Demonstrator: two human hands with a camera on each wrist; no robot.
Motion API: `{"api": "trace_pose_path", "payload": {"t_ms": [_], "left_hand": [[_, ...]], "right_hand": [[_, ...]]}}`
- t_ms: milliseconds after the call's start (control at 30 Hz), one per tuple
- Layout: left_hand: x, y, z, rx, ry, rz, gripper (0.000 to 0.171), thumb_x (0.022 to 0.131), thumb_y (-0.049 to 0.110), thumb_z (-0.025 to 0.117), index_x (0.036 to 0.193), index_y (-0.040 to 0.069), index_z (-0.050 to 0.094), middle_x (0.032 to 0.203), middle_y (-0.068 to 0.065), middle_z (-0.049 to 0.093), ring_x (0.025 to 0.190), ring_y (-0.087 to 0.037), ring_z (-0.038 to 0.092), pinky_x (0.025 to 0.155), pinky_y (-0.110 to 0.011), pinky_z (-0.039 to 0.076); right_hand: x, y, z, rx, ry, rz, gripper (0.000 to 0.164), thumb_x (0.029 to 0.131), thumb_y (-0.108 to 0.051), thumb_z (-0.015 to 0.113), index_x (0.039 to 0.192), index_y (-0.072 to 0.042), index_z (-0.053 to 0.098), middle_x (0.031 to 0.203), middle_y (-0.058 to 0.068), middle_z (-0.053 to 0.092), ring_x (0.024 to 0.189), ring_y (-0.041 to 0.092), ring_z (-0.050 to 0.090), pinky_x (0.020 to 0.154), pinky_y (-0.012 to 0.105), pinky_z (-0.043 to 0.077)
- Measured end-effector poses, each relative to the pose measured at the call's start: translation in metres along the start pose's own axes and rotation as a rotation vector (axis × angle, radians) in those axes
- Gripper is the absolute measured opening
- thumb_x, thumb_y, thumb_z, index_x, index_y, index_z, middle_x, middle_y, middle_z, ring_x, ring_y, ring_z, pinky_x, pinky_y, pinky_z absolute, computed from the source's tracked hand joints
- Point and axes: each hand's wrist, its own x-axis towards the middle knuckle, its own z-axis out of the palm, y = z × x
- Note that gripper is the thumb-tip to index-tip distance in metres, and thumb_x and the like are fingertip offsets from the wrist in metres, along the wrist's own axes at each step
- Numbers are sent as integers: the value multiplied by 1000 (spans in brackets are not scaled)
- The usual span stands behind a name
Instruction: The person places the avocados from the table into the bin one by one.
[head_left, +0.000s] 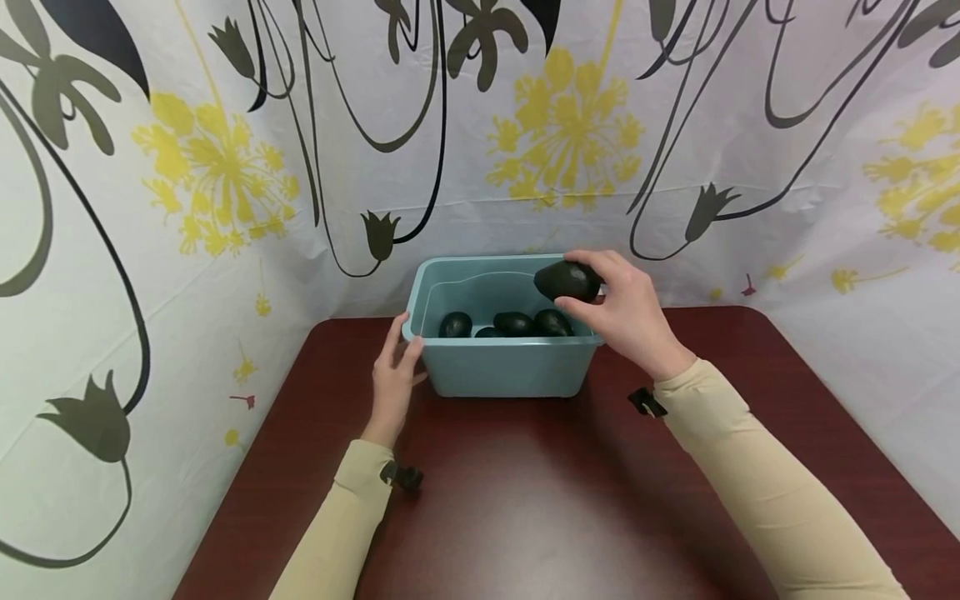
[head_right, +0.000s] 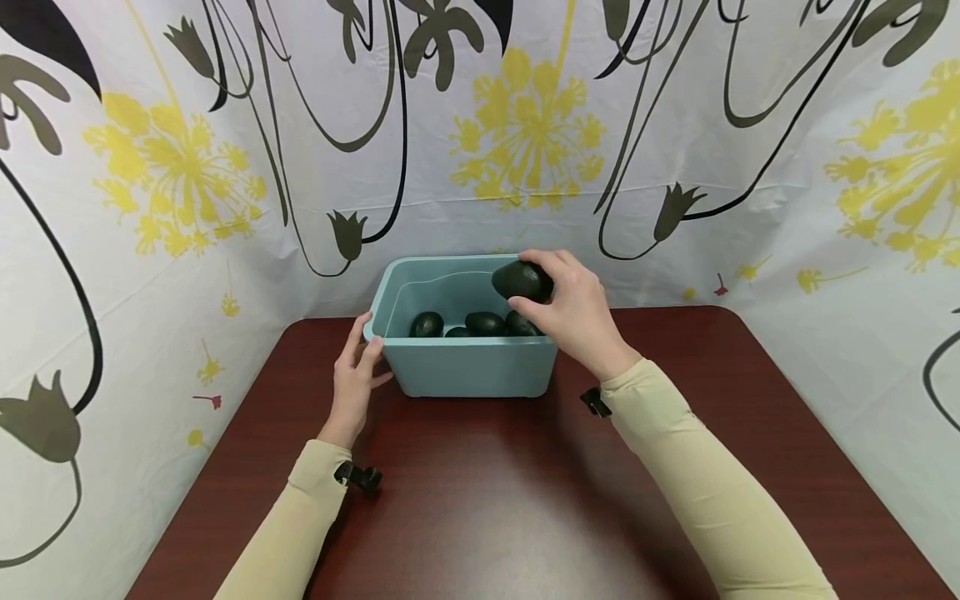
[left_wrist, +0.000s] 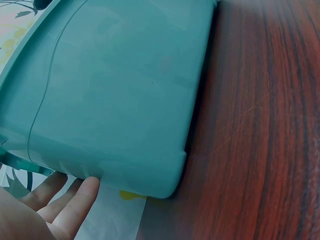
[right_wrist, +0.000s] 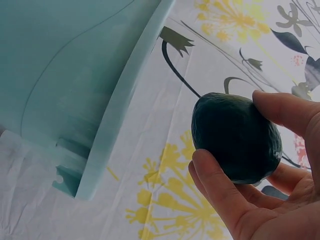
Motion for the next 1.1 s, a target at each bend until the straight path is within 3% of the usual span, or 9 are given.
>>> {"api": "trace_pose_path", "payload": {"t_ms": [333, 633, 1000, 1100], "left_hand": [[0, 1, 2, -6, -1, 1, 56, 101, 37, 62, 153, 36, 41, 152, -16, 44, 129, -30, 52, 94, -63, 47], [-1, 2, 2, -8, -4, 5, 59, 99, 44, 62, 153, 36, 41, 153, -15, 41, 130, -31, 50, 94, -64, 46], [-1, 1, 2, -4, -4, -5, 58, 100, 40, 62, 154, 35, 40, 156, -13, 39, 131, -30, 50, 95, -64, 46], [2, -6, 0, 7, -6, -4, 58, 100, 42, 62, 154, 37, 39, 157, -13, 38, 131, -31, 50, 93, -62, 48]], "right_hand": [[1, 8, 1, -58, -114, 71, 57, 90, -35, 78, 141, -20, 57, 133, 5, 55, 110, 25, 61, 88, 45, 55], [-4, 11, -2, -71, -103, 54, 52, 93, -33, 75, 140, -20, 58, 133, 6, 55, 110, 24, 59, 88, 48, 55], [-13, 16, -3, -71, -116, 80, 49, 94, -33, 73, 138, -21, 59, 132, 5, 56, 111, 25, 60, 88, 49, 54], [-15, 17, -4, -65, -115, 85, 49, 94, -34, 73, 139, -21, 59, 132, 5, 56, 112, 28, 60, 88, 50, 54]]}}
